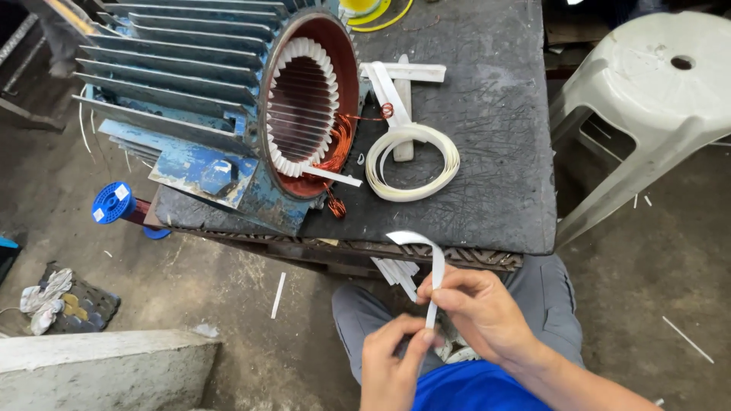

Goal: Preparing white insulation strips by peeling and folding them for use in a motor stator.

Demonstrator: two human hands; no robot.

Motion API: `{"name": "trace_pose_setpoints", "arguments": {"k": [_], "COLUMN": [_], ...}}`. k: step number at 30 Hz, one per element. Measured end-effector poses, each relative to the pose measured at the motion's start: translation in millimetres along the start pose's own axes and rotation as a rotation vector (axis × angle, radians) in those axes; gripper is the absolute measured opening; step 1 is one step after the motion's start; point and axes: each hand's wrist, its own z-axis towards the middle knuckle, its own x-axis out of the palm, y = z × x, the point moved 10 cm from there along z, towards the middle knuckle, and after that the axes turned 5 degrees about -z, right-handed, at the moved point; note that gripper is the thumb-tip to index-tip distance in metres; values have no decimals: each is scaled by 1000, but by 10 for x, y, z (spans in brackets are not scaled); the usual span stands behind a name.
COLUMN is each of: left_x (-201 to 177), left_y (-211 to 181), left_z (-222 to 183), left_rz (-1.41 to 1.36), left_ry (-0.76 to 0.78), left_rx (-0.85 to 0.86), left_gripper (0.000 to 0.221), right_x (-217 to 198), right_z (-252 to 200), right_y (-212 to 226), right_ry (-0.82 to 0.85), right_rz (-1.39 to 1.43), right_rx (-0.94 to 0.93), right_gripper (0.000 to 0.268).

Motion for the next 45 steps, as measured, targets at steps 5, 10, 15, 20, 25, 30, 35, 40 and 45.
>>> {"name": "trace_pose_setpoints", "arguments": {"k": [5,10,15,20,25,30,35,40,45], "left_x": [175,270,281,287,270,261,361,413,394], "left_y": [-39,44,-183,-74,15,3,-293,-389,-443], "left_z": [194,209,143,21,-106,-16,232,317,281], "left_rz": [-274,-249,-55,-35,-26,17,-101,-128,17], "left_ry": [165,165,108,112,113,208,291,264,190], "left_rx": [-147,-124,104,93,93,53,-29,69,205], "left_gripper": [31,22,21,24,21,21,37,20,17], "right_x": [40,90,-97,-276,-338,-211,-192,13,2], "right_z": [-33,-42,-59,-53,32,38,2,-20,-31], "right_y": [-88,74,6,93,332,437,415,484,597], "right_ry": [31,78,-3,-58,-58,-11,6,84,78], "right_rz": [54,82,101,-23,-11,-48,-132,-46,-399], "right_rx": [102,83,64,28,-93,-156,-197,-133,-195], "right_gripper": [11,9,6,3,10,10,9,9,14]}}
